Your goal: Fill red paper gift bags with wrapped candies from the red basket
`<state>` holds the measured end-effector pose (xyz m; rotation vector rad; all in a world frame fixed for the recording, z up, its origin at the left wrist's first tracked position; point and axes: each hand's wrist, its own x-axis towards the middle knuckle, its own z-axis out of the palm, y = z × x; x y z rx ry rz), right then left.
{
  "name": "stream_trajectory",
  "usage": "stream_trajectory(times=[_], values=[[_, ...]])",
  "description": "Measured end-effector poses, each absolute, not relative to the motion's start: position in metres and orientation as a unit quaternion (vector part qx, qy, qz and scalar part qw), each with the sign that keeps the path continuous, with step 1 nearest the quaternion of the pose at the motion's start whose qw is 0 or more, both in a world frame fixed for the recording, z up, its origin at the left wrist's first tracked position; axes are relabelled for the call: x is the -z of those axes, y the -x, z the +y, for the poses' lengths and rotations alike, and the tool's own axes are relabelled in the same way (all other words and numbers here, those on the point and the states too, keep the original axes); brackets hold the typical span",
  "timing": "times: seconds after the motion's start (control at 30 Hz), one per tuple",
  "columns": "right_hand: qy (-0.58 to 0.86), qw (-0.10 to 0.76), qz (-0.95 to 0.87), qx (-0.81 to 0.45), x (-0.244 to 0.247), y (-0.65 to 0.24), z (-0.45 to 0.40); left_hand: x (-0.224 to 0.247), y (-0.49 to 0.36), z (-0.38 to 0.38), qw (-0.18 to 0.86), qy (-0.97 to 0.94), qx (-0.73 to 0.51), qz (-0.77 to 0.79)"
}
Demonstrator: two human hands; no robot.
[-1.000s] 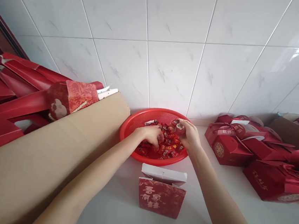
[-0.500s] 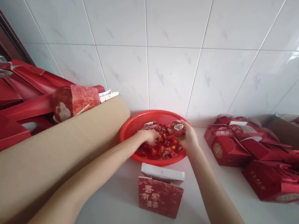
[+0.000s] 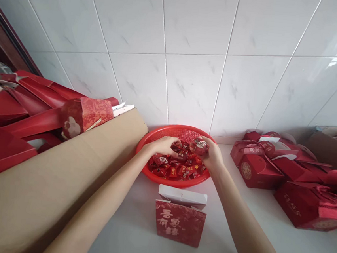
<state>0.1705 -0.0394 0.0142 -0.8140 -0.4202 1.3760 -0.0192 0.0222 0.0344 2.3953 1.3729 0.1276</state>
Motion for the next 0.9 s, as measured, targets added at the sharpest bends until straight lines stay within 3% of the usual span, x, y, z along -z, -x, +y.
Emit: stream_trajectory(times=[0.23,0.37,0.47,0.53,0.7,0.9], values=[[0.367,0.677,-0.201,-0.606,-0.012,-0.171,-0.039,-0.045,0.023,-0.010,0.179,-0.784,0.233,0.547],[0.369,0.672,-0.208,-0.607,-0.011,-0.171,-0.039,-0.029,-0.002,-0.027,0.070,-0.812,0.222,0.535],[0.367,0.672,-0.210,-0.608,-0.012,-0.171,-0.040,-0.021,-0.008,-0.022,0.085,-0.819,0.241,0.513],[0.368,0.671,-0.211,-0.608,-0.012,-0.171,-0.041,-0.020,-0.001,-0.012,0.182,-0.813,0.211,0.511],[0.367,0.671,-0.224,-0.604,-0.011,-0.170,-0.039,-0.019,0.022,0.011,0.464,-0.724,-0.060,0.508],[0.370,0.670,-0.230,-0.602,-0.008,-0.170,-0.037,-0.019,0.025,0.015,0.527,-0.707,-0.183,0.435]])
